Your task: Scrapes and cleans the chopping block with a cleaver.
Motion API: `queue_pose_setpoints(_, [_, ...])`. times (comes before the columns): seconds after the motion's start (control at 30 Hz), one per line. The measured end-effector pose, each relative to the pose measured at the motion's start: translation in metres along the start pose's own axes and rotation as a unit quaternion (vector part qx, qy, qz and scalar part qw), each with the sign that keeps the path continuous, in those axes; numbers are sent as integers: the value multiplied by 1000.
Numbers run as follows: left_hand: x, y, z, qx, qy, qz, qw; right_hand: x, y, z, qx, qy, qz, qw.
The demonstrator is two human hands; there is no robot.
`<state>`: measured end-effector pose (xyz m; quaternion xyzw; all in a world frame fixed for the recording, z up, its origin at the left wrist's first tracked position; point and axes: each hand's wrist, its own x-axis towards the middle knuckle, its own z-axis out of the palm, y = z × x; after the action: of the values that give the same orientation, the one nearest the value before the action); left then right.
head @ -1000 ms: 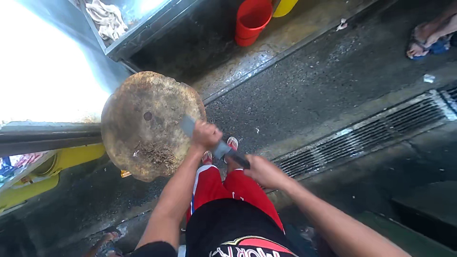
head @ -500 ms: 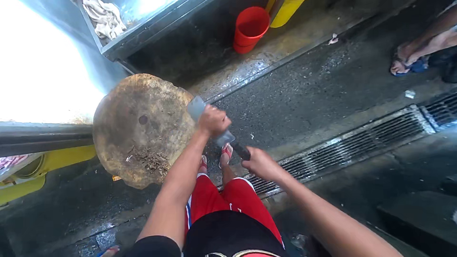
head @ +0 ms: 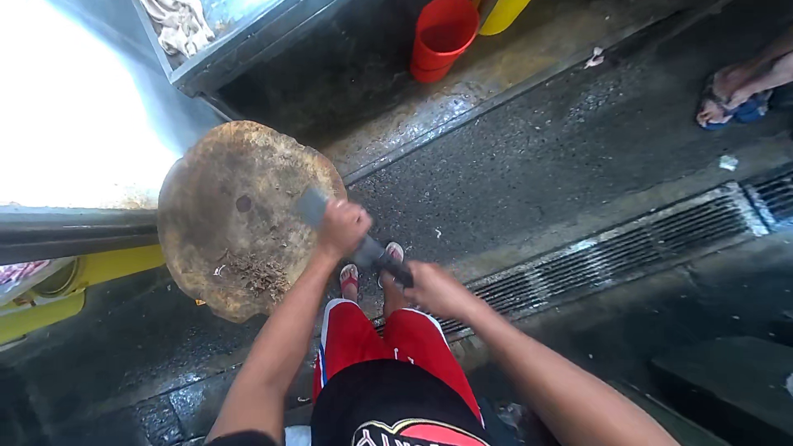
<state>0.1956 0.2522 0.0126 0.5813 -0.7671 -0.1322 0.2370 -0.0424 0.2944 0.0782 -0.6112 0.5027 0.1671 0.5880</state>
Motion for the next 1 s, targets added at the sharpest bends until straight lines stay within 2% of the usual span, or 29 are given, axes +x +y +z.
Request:
queue_pose_setpoints(0.1, [-79,-14,-27,59,16,-88,994,7,-12,41,-27,-71,-60,995])
queue_pose_setpoints(0.17, [-88,-14,-41,62,2,-104,993,6,-19,48,-31,-78,-58,995])
queue_pose_setpoints(0.23, [-58,-11,-32,33,7,-69,997,-1,-16,32,-17,-41,-31,999])
queue_pose_setpoints(0.33, [15,-1,5,-6,-5,16,1000,-7,-1,-3,42,31,34,998])
queue_pose_setpoints(0.4, [45,-6,21,-17,-5,61,998,2,1,-7,73,43,52,995])
queue_pose_setpoints(0.43, [41,-11,18,-23,-2,62,998,7,-2,0,74,29,45,996])
queue_pose_setpoints(0.5, [-8,-18,-10,-18,-11,2,1000,13,-13,24,37,-22,5,999])
queue_pose_setpoints(0.6, [-64,-25,-22,27,62,-32,997,5,-21,54,-12,-37,-18,999])
queue_pose_setpoints(0.67, [-49,-13,-14,24,57,-37,997,-3,-13,36,-6,-23,3,1000])
queue_pose_setpoints(0.77, [16,3,9,1,-18,37,999,-4,7,12,79,19,44,996])
queue_pose_setpoints(0.83, [40,1,11,-11,-53,77,996,5,7,9,116,21,45,992])
queue_pose_setpoints(0.9, [4,-15,-8,-2,-71,29,997,13,-6,26,88,-15,-5,996])
queue_pose_setpoints(1.0, [-99,-38,-37,68,4,-91,994,14,-30,65,-6,-75,-63,995])
